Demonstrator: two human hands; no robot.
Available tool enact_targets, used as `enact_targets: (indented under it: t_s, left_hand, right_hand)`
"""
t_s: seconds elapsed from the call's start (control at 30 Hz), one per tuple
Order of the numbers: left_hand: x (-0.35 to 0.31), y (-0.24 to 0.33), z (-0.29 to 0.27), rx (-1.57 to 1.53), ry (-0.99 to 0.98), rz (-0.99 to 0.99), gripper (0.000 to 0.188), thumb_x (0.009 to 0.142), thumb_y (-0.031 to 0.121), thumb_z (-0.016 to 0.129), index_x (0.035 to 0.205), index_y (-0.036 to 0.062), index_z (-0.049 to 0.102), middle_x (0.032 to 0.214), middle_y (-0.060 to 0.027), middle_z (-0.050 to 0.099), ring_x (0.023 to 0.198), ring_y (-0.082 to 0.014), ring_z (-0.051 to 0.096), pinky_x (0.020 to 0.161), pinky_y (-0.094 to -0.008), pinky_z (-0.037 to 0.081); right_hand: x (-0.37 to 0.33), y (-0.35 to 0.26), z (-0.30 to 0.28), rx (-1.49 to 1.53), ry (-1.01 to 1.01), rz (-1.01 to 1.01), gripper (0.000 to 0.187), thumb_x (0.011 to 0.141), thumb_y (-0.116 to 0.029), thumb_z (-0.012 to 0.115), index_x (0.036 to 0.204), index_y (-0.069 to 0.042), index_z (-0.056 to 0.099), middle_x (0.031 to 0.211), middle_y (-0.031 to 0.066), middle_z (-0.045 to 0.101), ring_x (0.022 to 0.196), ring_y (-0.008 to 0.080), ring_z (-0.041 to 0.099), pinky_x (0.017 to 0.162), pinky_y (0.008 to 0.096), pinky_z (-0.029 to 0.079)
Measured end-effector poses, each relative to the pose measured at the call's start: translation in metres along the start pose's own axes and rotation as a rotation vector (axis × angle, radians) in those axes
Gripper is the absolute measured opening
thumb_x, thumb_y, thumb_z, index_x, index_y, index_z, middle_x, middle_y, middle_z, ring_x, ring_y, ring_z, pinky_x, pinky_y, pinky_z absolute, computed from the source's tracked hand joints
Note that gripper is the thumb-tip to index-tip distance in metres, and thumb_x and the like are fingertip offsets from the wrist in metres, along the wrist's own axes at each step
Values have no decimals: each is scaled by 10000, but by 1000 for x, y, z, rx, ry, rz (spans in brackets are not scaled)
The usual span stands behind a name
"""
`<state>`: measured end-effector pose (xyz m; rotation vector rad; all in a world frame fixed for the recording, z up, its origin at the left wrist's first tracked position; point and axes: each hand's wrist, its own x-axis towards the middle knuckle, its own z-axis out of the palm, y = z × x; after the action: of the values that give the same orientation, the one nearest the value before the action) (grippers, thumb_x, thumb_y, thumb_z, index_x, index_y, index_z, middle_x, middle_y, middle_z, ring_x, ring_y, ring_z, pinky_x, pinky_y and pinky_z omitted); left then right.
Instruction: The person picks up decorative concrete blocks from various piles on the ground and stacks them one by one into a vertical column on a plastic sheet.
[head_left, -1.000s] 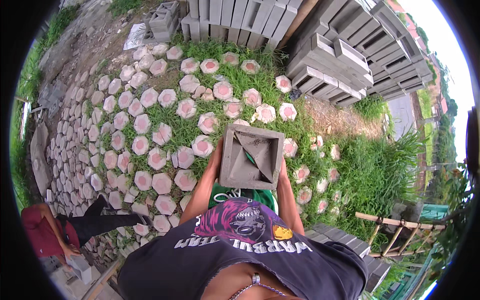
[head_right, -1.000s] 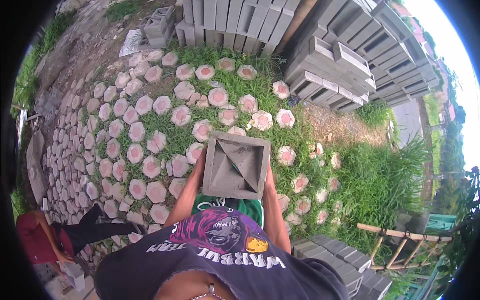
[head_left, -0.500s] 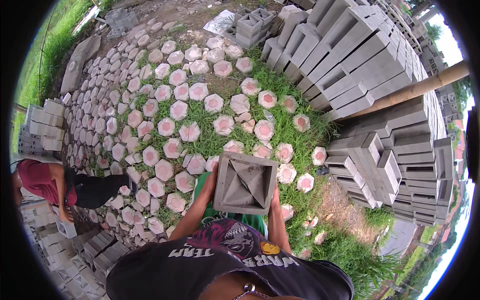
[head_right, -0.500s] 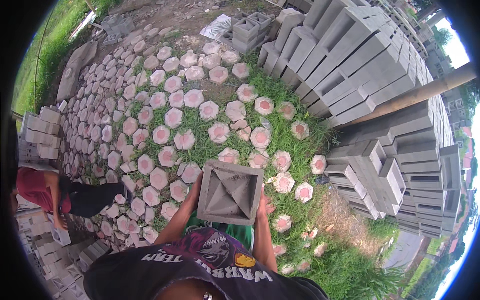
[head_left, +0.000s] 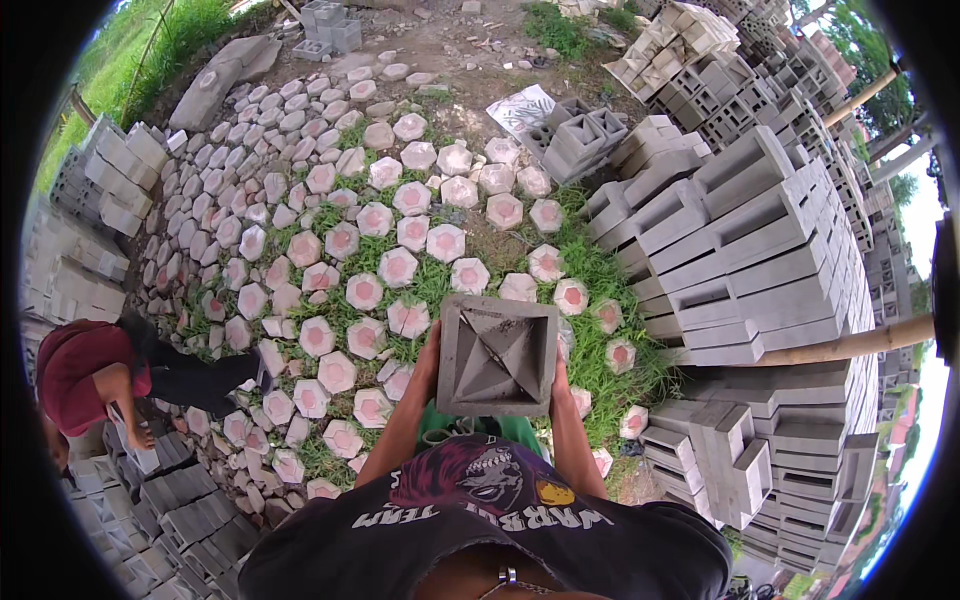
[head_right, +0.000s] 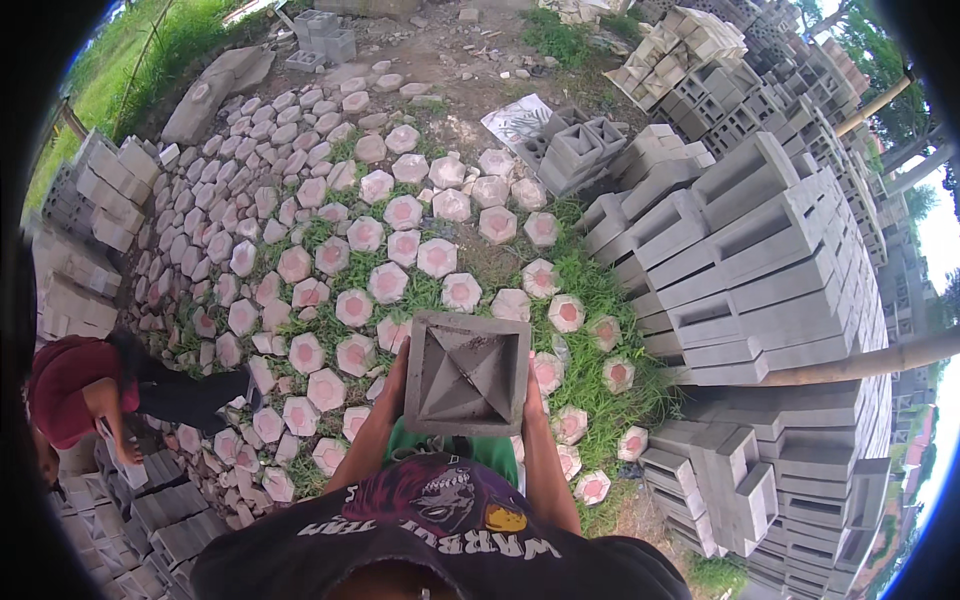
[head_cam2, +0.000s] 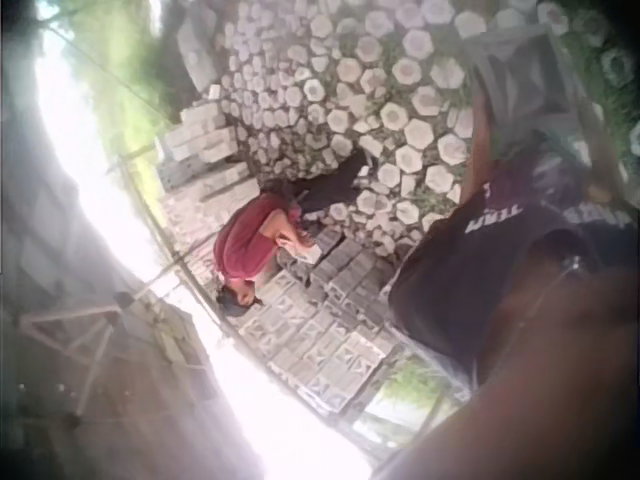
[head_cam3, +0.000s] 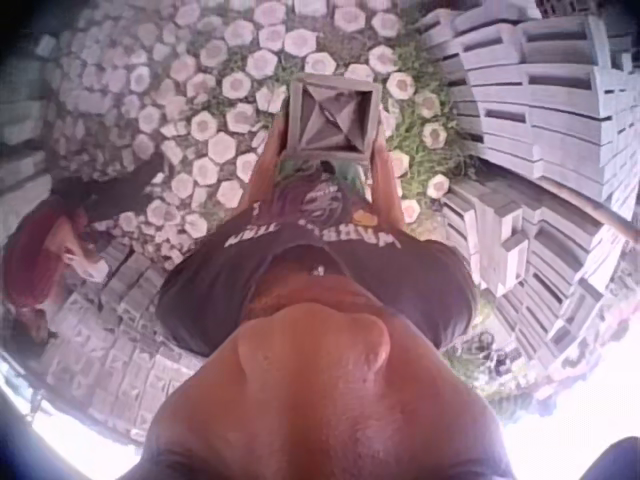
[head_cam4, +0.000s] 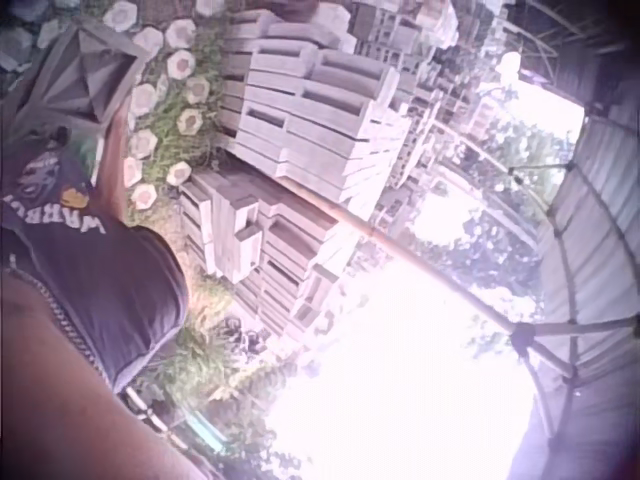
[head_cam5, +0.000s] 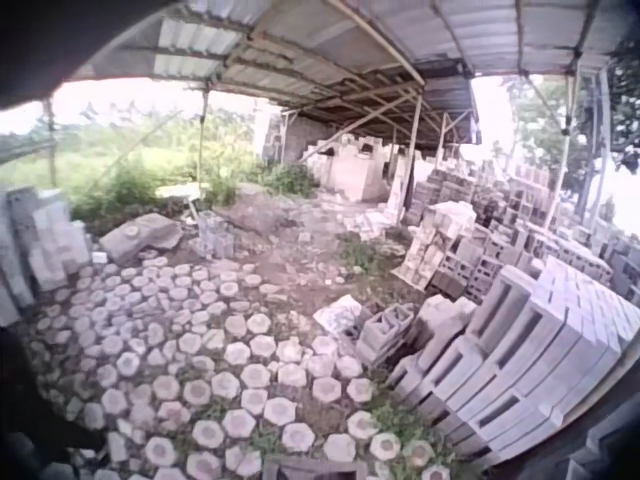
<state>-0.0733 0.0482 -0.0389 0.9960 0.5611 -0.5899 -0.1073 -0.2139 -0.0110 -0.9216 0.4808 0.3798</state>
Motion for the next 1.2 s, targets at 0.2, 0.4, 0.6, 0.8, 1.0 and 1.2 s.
enact_targets:
  t_s: [0.2, 0.4, 0.6, 0.8, 1.0, 1.2]
  left_hand:
    - [39, 74, 8, -12, 23, 149, 794, 892, 687, 376, 1250, 5, 570, 1114, -125, 630, 954, -216, 594, 826, -338, 471]
    - [99, 118, 37, -89, 13, 50, 794, 893, 686, 373, 1267, 9, 555, 1125, -132, 619, 960, -218, 588, 830, -333, 468]
    - [210, 189, 58, -40, 20, 60, 797, 893, 683, 382, 1307, 16, 519, 1164, -136, 602, 1006, -227, 578, 855, -338, 466]
    - [265, 277, 139, -20, -6, 170, 751, 915, 649, 372, 1333, 37, 495, 1256, -147, 566, 1047, -245, 578, 894, -360, 466]
    - [360, 348, 182, -39, -84, 91, 749, 908, 665, 365, 1288, 41, 532, 1141, -136, 621, 988, -251, 598, 858, -361, 481]
    - [464, 431, 183, -14, -76, 103, 781, 901, 681, 363, 1285, 22, 532, 1148, -141, 614, 971, -242, 591, 873, -349, 463]
  right_hand:
    - [57, -67, 68, -120, 19, 21, 795, 917, -661, 348, 1437, -60, 344, 1394, 126, 449, 1222, 259, 479, 1026, 373, 399]
    - [134, -96, 51, -49, -8, 42, 787, 924, -642, 362, 1448, -55, 322, 1423, 134, 414, 1245, 269, 458, 1042, 378, 383]
    - [257, -157, 50, 18, -55, 9, 786, 927, -636, 365, 1454, -54, 311, 1436, 133, 398, 1257, 265, 449, 1053, 374, 372]
    - [305, -270, 90, -53, 17, -90, 768, 938, -624, 349, 1451, -53, 316, 1420, 123, 413, 1255, 245, 451, 1059, 357, 363]
    - [419, -316, 67, -10, -3, -131, 759, 944, -620, 337, 1446, -51, 323, 1413, 130, 419, 1242, 248, 463, 1050, 360, 373]
    - [526, -369, 110, -10, 0, -160, 779, 930, -638, 349, 1436, -46, 334, 1375, 146, 450, 1210, 264, 487, 1013, 381, 411]
